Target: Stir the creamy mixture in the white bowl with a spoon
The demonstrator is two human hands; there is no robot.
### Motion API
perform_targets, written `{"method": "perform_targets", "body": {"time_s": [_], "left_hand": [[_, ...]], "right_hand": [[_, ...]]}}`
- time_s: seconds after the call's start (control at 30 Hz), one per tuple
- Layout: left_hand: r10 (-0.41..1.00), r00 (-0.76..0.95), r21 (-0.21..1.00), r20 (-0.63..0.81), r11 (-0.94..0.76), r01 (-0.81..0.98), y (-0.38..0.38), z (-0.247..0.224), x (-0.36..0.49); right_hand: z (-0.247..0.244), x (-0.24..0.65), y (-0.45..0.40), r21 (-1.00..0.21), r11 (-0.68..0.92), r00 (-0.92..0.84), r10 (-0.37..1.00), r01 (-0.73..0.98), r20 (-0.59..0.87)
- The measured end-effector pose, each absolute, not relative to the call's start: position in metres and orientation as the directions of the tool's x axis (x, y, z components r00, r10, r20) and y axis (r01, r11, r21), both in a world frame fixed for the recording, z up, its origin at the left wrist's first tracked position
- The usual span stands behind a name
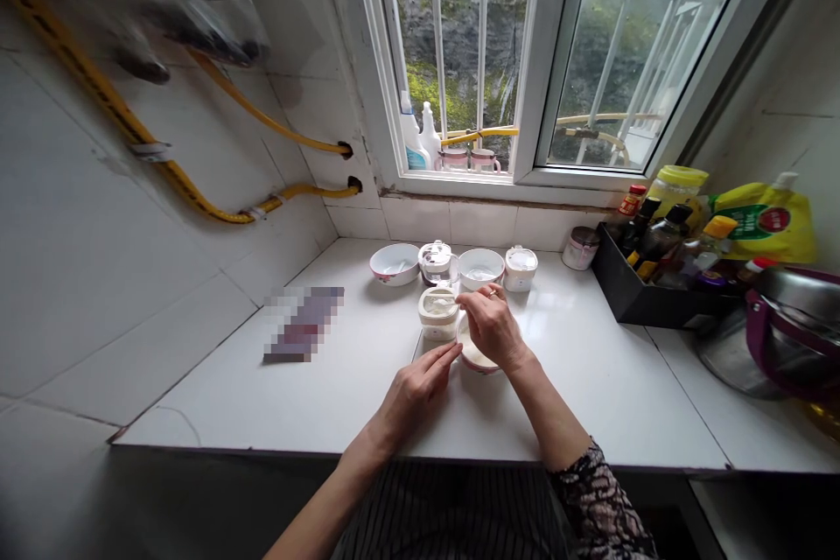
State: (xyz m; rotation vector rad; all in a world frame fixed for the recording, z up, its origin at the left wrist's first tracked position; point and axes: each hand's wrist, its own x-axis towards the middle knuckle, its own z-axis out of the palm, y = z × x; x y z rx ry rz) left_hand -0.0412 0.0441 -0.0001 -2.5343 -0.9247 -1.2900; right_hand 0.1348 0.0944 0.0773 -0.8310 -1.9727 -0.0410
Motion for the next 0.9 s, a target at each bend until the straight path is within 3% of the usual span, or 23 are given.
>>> {"method": "perform_targets", "body": {"time_s": [0.1,0.17,0.27,0.43,0.63,0.73,0.9], "left_hand": [[0.470,0.437,0.155,0.767,-0.796,0.585,0.043,0.000,-0.041],[0.479,0.434,0.168,0.763,-0.795,0.582,0.043,0.001,-0.040],[0.489,0.436,0.181,0.756,-0.795,0.579,0.043,0.001,-0.040],[0.493,0.437,0.191,0.752,-0.798,0.572,0.043,0.000,-0.041],[0.496,0.433,0.191,0.753,-0.795,0.576,0.043,-0.001,-0.041],[0.491,0.436,0.183,0.755,-0.795,0.579,0.043,-0.001,-0.041],[0.490,0.438,0.181,0.754,-0.795,0.579,0.043,0.000,-0.041]], "right_hand": [[0.081,0.139,0.095,-0.565,0.656,-0.061,0.677,0.499,0.733],[0.083,0.145,0.097,-0.781,0.512,0.115,0.806,0.356,0.581],[0.086,0.161,0.103,-0.928,0.327,0.241,0.900,0.179,0.363],[0.088,0.182,0.107,-0.928,0.241,0.172,0.939,0.285,0.297],[0.084,0.169,0.100,-0.736,0.269,0.012,0.936,0.622,0.352],[0.082,0.164,0.099,-0.770,0.235,-0.026,0.962,0.594,0.273],[0.081,0.173,0.105,-0.893,0.132,0.069,0.982,0.431,0.179]]}}
